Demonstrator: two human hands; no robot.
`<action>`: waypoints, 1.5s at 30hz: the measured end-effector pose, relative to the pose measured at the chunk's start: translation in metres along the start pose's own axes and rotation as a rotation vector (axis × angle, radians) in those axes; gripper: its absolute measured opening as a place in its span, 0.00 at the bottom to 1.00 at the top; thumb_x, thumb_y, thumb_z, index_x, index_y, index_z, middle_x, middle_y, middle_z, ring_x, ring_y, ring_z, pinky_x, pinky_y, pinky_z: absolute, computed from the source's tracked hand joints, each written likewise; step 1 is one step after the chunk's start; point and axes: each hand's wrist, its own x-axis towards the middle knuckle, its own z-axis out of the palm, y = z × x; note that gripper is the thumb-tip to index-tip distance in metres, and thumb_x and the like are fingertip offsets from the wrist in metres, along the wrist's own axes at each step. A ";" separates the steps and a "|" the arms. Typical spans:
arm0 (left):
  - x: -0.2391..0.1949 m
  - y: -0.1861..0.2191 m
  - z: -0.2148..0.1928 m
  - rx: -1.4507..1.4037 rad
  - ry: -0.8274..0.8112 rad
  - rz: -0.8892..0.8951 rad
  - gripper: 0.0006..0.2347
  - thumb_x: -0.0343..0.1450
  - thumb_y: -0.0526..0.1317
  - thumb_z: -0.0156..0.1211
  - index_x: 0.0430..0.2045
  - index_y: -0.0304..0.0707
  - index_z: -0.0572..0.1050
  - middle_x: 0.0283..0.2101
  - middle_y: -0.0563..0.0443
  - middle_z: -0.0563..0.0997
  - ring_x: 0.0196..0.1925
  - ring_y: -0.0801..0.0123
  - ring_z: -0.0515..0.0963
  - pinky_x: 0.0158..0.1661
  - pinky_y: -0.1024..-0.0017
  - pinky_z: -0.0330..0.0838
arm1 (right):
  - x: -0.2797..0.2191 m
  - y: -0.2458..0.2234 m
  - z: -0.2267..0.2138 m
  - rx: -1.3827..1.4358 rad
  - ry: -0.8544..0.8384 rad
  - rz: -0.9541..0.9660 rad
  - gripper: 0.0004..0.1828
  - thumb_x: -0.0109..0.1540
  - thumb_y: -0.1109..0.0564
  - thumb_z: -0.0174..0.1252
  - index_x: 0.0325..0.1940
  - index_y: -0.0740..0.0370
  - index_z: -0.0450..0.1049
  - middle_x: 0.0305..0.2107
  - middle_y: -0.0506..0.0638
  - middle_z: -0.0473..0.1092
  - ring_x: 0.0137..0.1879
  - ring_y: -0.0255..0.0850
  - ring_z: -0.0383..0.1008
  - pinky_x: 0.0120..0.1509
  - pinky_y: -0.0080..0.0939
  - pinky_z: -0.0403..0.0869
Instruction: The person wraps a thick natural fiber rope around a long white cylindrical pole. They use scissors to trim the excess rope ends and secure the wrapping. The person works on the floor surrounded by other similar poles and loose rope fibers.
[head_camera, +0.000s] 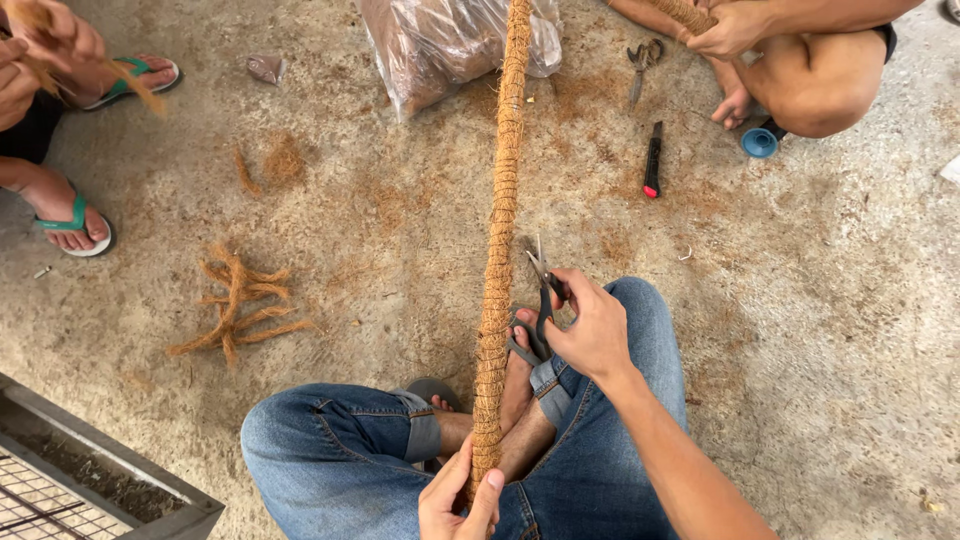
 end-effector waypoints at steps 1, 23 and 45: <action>0.000 0.000 -0.001 0.004 -0.007 -0.013 0.23 0.67 0.30 0.66 0.59 0.29 0.75 0.26 0.43 0.84 0.14 0.80 0.74 0.14 0.80 0.66 | 0.004 -0.002 0.000 -0.019 -0.002 -0.024 0.27 0.51 0.46 0.75 0.47 0.60 0.74 0.24 0.47 0.72 0.32 0.41 0.75 0.38 0.42 0.73; 0.005 -0.005 0.002 0.133 0.028 0.055 0.22 0.65 0.32 0.68 0.57 0.30 0.76 0.34 0.44 0.88 0.14 0.80 0.77 0.14 0.81 0.69 | 0.035 0.002 -0.023 -0.155 0.041 -0.169 0.28 0.50 0.43 0.75 0.48 0.58 0.76 0.27 0.47 0.73 0.34 0.44 0.77 0.37 0.45 0.72; -0.001 -0.008 -0.002 0.002 -0.051 0.002 0.22 0.66 0.31 0.67 0.57 0.27 0.74 0.33 0.42 0.88 0.14 0.79 0.77 0.13 0.80 0.67 | 0.032 0.004 -0.018 -0.096 0.091 -0.048 0.28 0.52 0.45 0.78 0.47 0.60 0.76 0.24 0.45 0.72 0.28 0.35 0.71 0.33 0.37 0.68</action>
